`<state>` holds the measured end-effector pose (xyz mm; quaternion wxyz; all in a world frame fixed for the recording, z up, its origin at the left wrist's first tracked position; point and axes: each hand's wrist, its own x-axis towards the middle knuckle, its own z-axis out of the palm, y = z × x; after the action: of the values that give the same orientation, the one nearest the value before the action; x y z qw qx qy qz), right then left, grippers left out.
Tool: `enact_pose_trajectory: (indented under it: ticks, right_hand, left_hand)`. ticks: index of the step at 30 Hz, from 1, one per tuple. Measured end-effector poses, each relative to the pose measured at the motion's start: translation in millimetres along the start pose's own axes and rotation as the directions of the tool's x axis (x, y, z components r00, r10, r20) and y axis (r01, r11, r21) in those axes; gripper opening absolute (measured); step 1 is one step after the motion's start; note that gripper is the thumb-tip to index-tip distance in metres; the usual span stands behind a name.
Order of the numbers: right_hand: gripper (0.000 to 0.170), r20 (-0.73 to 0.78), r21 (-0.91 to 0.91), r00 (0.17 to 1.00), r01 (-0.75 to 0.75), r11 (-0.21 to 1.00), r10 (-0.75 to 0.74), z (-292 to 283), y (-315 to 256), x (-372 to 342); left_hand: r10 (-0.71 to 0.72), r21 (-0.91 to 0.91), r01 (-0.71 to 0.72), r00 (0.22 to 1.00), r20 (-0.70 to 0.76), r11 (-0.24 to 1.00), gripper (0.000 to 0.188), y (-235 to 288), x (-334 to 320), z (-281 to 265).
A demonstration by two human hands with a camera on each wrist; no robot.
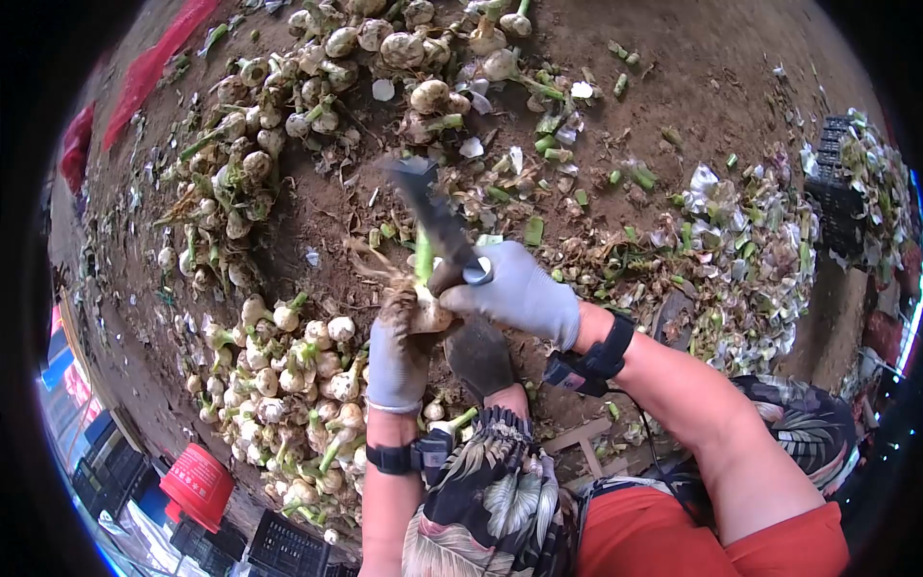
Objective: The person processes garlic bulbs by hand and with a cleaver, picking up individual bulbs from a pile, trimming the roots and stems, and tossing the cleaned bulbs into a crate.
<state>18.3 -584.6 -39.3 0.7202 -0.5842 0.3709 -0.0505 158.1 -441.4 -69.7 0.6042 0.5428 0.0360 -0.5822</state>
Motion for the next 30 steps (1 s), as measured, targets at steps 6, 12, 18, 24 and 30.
enact_pose_trajectory:
  ticks: [6, 12, 18, 24, 30]
  right_hand:
    - [0.020, -0.075, -0.584, 0.993, 0.028, 0.811, -0.089, 4.6, 13.1, 3.7]
    - [0.021, -0.298, -0.337, 0.911, -0.379, 0.862, 0.284, -37.5, 91.9, -41.8]
    - [0.025, -0.065, 0.290, 0.877, -0.440, 0.850, 0.476, 17.0, 102.7, -51.0]
    - [0.024, -0.297, 0.303, 0.838, -0.372, 0.878, 0.458, -7.8, 118.8, -15.1]
    - [0.023, -0.829, 0.243, 0.514, -0.026, 0.970, 0.221, -153.9, 109.0, -25.5]
  left_hand:
    - [0.020, -0.004, -0.019, 0.996, 0.091, 1.000, 0.031, 5.5, -15.1, -6.2]
    - [0.396, -0.158, -0.453, 0.870, -0.293, 0.877, 0.068, 57.6, -104.2, -132.5]
    - [0.883, 0.920, 0.383, 0.399, -0.246, 0.084, 0.037, 50.3, -77.0, -155.5]
    - [0.527, 0.985, -0.001, 0.845, 0.094, -0.174, 0.045, -39.1, 80.8, 39.7]
    - [0.431, 0.658, -0.691, 0.713, 0.553, 0.299, 0.031, -45.8, 113.8, 136.9]
